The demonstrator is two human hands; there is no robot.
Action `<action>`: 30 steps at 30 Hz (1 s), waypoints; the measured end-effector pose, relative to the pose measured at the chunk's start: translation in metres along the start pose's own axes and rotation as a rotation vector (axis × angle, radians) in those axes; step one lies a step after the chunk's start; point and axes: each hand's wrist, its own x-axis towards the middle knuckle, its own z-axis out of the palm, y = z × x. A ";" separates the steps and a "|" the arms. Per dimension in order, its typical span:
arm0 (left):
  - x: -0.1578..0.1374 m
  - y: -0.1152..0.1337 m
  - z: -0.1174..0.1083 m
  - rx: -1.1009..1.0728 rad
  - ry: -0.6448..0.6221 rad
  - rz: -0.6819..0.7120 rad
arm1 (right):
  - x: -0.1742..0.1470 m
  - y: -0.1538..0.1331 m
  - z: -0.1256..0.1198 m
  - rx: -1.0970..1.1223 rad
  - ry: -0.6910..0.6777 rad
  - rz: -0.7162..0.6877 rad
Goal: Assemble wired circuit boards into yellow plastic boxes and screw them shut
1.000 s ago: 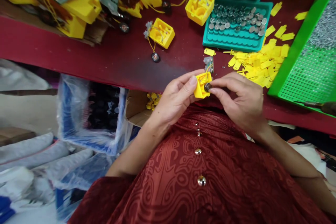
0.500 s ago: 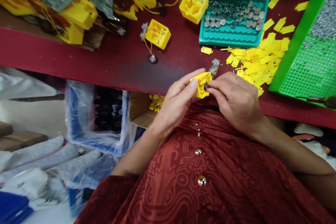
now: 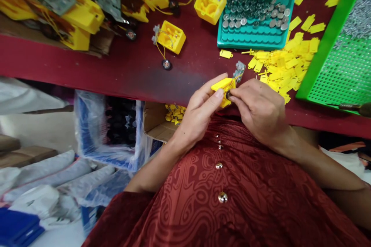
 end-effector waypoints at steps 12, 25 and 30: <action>0.015 0.000 -0.001 -0.020 0.007 0.015 | 0.000 -0.001 -0.015 0.326 0.082 0.288; 0.007 0.019 -0.003 -0.043 -0.042 0.031 | -0.003 0.011 -0.006 0.592 0.077 0.503; 0.001 0.028 -0.003 -0.125 -0.161 -0.087 | 0.012 0.025 -0.010 0.956 -0.183 0.489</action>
